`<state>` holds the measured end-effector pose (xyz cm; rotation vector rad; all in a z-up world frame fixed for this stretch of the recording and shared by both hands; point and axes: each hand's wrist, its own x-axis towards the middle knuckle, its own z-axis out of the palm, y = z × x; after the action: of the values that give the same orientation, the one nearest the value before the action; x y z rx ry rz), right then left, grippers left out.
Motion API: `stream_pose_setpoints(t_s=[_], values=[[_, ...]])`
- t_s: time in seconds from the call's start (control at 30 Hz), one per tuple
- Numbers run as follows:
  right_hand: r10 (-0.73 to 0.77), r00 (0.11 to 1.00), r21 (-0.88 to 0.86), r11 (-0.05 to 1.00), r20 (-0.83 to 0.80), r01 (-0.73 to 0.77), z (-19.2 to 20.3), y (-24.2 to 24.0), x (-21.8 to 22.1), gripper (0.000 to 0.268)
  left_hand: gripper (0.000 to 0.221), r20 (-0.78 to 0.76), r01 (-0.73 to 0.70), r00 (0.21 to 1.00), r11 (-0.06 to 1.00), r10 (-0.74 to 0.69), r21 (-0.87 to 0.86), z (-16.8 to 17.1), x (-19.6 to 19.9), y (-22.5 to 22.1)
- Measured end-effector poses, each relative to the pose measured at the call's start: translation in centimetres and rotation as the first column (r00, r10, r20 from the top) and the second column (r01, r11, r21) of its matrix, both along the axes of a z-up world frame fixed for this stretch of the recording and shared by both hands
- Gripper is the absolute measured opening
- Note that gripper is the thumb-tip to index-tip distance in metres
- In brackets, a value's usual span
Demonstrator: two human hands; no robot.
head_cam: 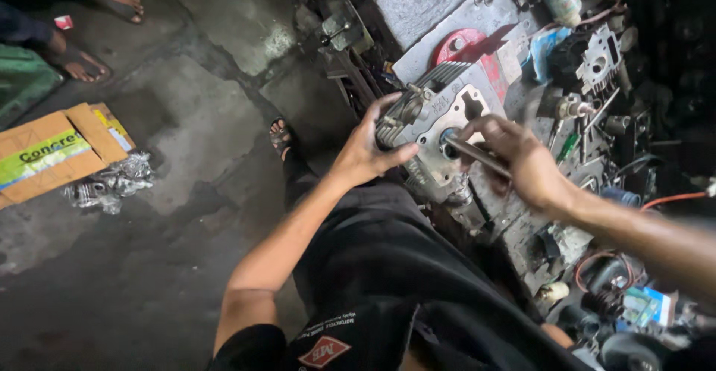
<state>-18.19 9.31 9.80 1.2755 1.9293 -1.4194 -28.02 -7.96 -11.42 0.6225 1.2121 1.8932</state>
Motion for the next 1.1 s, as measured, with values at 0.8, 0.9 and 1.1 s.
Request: stream_pose_setpoints(t_s=[0.8, 0.9, 1.1], values=[[0.841, -0.006, 0.411, -0.271, 0.542, -0.871, 2.8, 0.8, -0.2, 0.046, 0.033, -0.567, -0.163, 0.803, 0.845, -0.186, -0.508, 15.1, 9.0, -5.6], [0.858, 0.066, 0.270, -0.086, 0.510, -0.959, 3.1, -0.7, -2.4, 0.056, 0.050, -0.605, -0.386, 0.759, 0.914, 0.239, -0.123, 10.9, 10.5, -5.9], [0.701, -0.178, -0.271, 0.022, 0.691, -0.962, 1.4, -1.0, -4.5, 0.083, 0.081, -0.599, -0.566, 0.590, 0.806, 0.542, 0.172, 8.1, 7.5, -1.6]])
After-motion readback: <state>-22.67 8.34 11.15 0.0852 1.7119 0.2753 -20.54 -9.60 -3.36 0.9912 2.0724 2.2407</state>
